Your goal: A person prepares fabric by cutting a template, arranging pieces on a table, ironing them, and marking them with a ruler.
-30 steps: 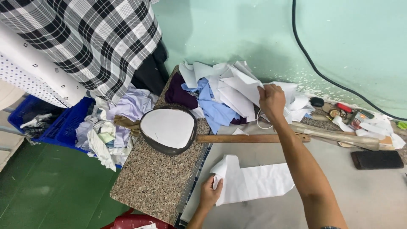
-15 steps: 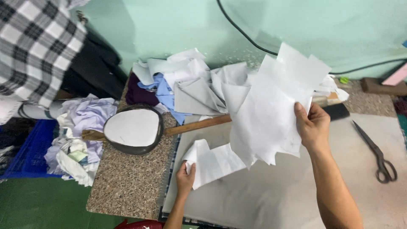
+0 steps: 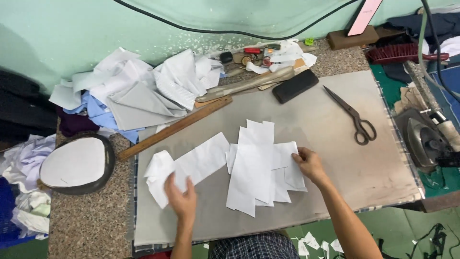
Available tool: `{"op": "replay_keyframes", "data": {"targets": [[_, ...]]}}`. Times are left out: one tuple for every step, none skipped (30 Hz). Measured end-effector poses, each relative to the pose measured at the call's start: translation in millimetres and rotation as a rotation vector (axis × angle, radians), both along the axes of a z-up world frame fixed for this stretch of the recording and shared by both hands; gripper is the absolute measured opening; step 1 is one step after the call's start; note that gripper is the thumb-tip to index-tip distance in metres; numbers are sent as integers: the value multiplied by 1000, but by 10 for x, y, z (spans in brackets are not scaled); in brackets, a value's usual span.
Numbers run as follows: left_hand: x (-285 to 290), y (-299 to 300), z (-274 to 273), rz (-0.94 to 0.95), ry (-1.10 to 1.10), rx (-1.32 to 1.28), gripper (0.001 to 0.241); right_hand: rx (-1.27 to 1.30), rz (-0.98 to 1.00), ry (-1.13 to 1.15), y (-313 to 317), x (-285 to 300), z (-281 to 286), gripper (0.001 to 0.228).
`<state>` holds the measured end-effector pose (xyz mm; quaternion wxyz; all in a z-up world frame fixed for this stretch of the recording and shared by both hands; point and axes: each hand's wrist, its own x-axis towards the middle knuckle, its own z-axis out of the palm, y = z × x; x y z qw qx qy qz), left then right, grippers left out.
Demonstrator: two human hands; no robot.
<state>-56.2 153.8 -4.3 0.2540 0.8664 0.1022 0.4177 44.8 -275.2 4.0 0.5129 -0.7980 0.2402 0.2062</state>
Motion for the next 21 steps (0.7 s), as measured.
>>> {"op": "replay_keyframes", "data": {"targets": [[14, -378, -26, -83, 209, -103, 59, 19, -20, -28, -122, -17, -18, 33], [28, -730, -50, -161, 415, -206, 66, 39, -36, -58, -213, -18, -35, 29], [42, -1017, 62, -150, 415, -206, 66, 42, -25, -57, -420, -31, -97, 29], [76, -1294, 177, -157, 759, -290, 88, 8, 1, -126, -615, -17, -163, 32], [118, -1564, 292, -158, 1103, -377, 110, -25, 27, -194, -802, 5, -231, 35], [105, -1736, 67, -144, 1105, -377, 110, -18, 37, -191, -937, 13, -224, 35], [91, -1892, -159, -103, 1095, -146, 116, -122, 57, -175, -1060, 21, -220, 36], [80, -2024, -388, -65, 1076, 88, 123, -224, 74, -163, -1168, 20, -220, 37], [90, -2054, -324, -55, 1077, 92, 123, -215, 80, -164, -1161, -7, -252, 37], [104, -2088, -264, -113, 1150, 64, 94, -481, 140, -323, -1163, -51, -271, 42], [115, -2108, -203, -170, 1222, 36, 67, -744, 203, -484, -1151, -98, -290, 50], [108, -2057, -285, -169, 1220, 36, 67, -744, 203, -487, -1110, -138, -311, 50], [95, -1992, -366, -193, 1182, 3, 52, -817, 239, -602, -1056, -184, -331, 48], [75, -1889, -445, -215, 1145, -26, 39, -886, 273, -717, -965, -239, -361, 46], [111, -1725, -457, -213, 1144, -23, 39, -882, 271, -719, -914, -293, -346, 46], [158, -1513, -450, -249, 1164, -115, 37, -902, 280, -715, -818, -335, -334, 47], [203, -1285, -436, -285, 1183, -209, 37, -921, 289, -712, -707, -378, -318, 48], [282, -987, -260, -271, 1180, -211, 37, -912, 297, -720, -655, -410, -383, 48], [354, -672, -79, -262, 1190, -103, 32, -929, 308, -702, -587, -441, -447, 48], [446, -354, 108, -254, 1194, 5, 28, -949, 316, -687, -517, -448, -503, 49], [538, -56, 121, -241, 1188, 3, 28, -943, 321, -699, -390, -427, -536, 49]]}}
